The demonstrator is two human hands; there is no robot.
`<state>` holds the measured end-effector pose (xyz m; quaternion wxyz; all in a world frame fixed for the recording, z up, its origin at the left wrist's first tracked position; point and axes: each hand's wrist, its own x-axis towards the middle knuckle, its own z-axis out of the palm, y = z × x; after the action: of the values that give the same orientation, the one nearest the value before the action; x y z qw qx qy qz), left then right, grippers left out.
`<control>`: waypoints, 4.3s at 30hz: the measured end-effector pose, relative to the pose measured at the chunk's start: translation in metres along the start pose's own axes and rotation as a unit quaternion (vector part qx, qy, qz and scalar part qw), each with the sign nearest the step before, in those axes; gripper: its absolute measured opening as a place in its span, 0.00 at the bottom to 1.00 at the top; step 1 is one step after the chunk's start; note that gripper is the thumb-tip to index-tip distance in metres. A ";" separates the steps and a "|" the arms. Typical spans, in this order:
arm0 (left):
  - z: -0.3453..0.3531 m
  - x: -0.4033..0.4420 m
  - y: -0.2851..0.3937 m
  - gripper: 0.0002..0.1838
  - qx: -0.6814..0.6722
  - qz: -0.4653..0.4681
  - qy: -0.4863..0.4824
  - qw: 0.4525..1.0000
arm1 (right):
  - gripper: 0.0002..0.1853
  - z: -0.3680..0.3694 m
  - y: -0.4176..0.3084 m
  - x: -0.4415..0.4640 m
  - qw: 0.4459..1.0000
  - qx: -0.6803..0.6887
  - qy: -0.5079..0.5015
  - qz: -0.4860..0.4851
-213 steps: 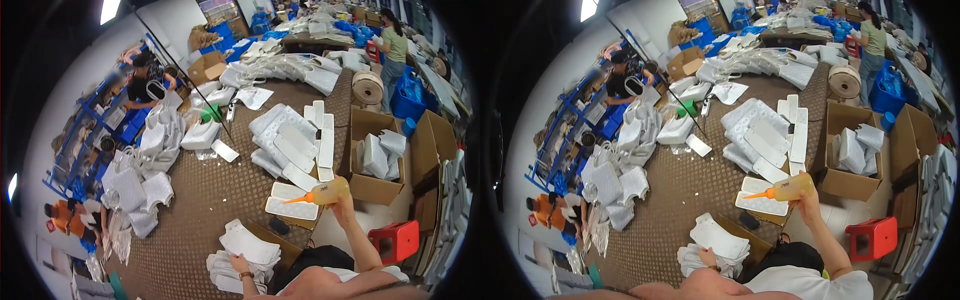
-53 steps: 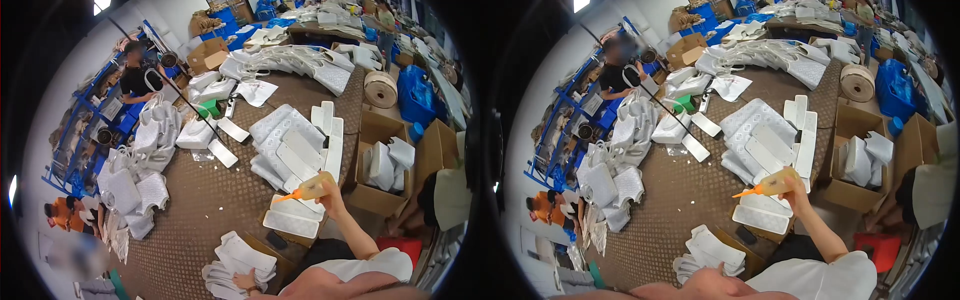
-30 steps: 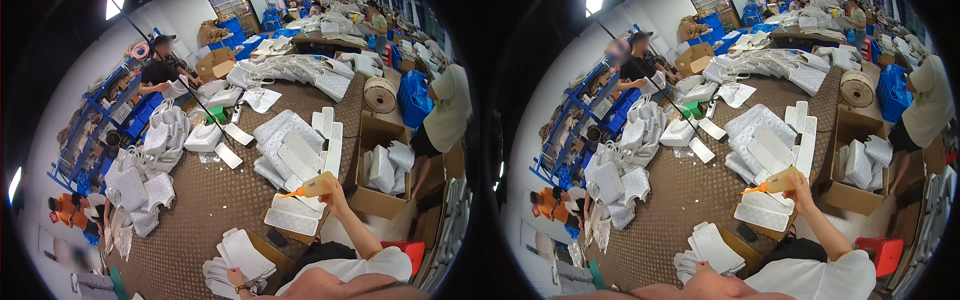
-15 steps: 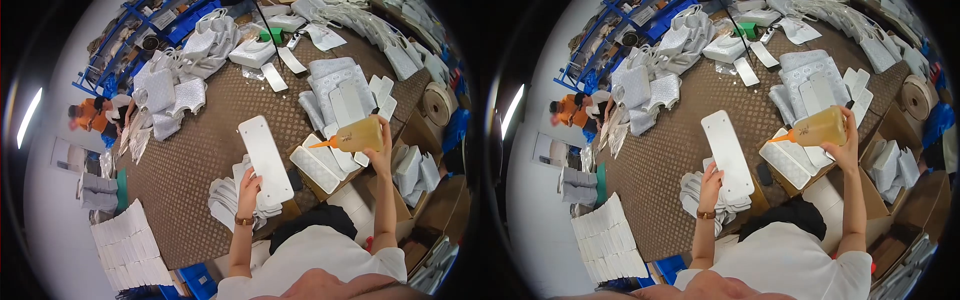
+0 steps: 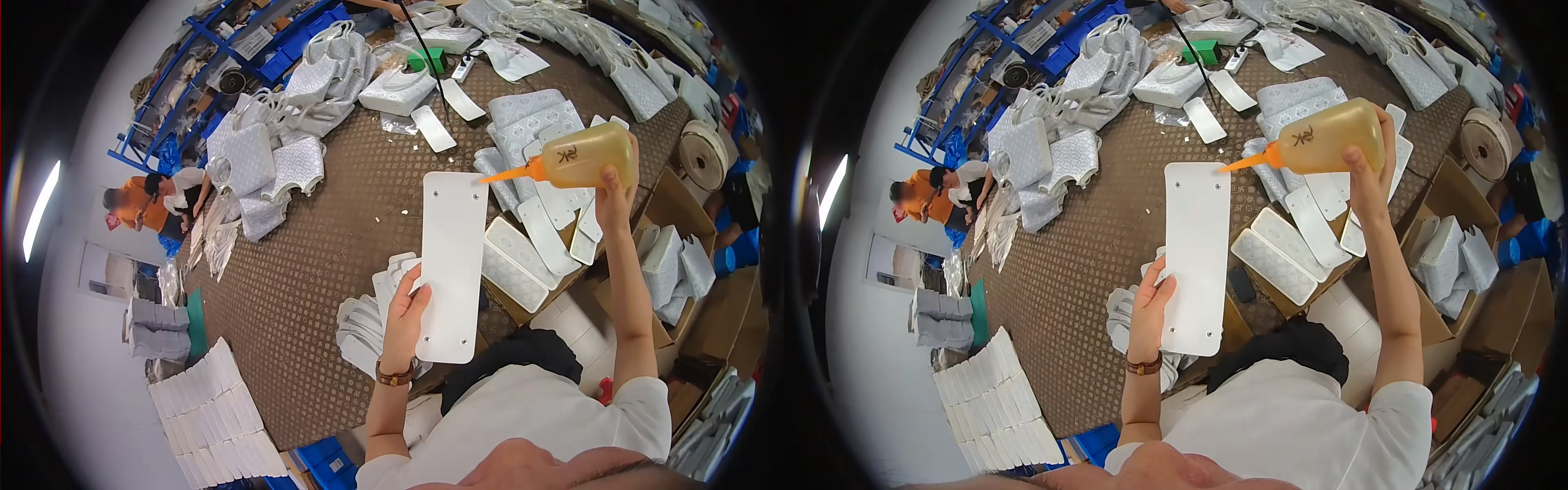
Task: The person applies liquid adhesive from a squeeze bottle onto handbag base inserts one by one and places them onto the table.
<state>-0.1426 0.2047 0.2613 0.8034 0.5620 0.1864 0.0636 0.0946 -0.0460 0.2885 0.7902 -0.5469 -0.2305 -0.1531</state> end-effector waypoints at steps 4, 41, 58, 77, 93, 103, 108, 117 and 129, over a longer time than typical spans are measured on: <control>0.006 -0.003 0.006 0.19 -0.011 -0.006 -0.004 1.000 | 0.38 -0.004 0.001 0.004 0.999 -0.035 -0.009 -0.031; 0.029 0.028 0.003 0.20 -0.090 -0.003 -0.043 0.995 | 0.30 0.011 0.025 -0.003 0.980 0.124 0.008 0.155; -0.068 0.140 -0.093 0.21 -0.159 -0.109 0.068 0.979 | 0.28 -0.058 0.086 -0.071 0.851 0.252 0.209 0.411; -0.170 0.521 -0.127 0.19 -0.141 -0.126 0.242 0.952 | 0.29 -0.059 0.163 -0.050 0.754 0.262 0.392 0.458; -0.252 0.100 -0.222 0.24 0.530 -0.067 0.297 0.792 | 0.28 -0.025 0.156 -0.068 0.738 0.341 0.313 0.491; -0.195 0.263 -0.113 0.23 0.528 0.145 0.081 0.833 | 0.26 -0.021 0.129 -0.120 0.694 0.446 0.257 0.503; -0.148 0.221 -0.123 0.22 0.419 0.148 0.063 0.893 | 0.27 -0.049 0.103 -0.137 0.698 0.441 0.279 0.491; -0.044 0.159 -0.123 0.20 0.210 0.078 0.006 0.975 | 0.27 -0.089 0.068 -0.150 0.719 0.418 0.332 0.444; -0.005 0.055 -0.071 0.20 0.001 -0.018 0.079 0.997 | 0.25 -0.035 0.022 -0.097 0.825 0.332 0.181 0.421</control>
<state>-0.1015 0.2010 0.1818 0.7867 0.5522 0.2599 0.0933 0.0304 -0.0720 0.2090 0.9392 -0.2582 0.1320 0.1839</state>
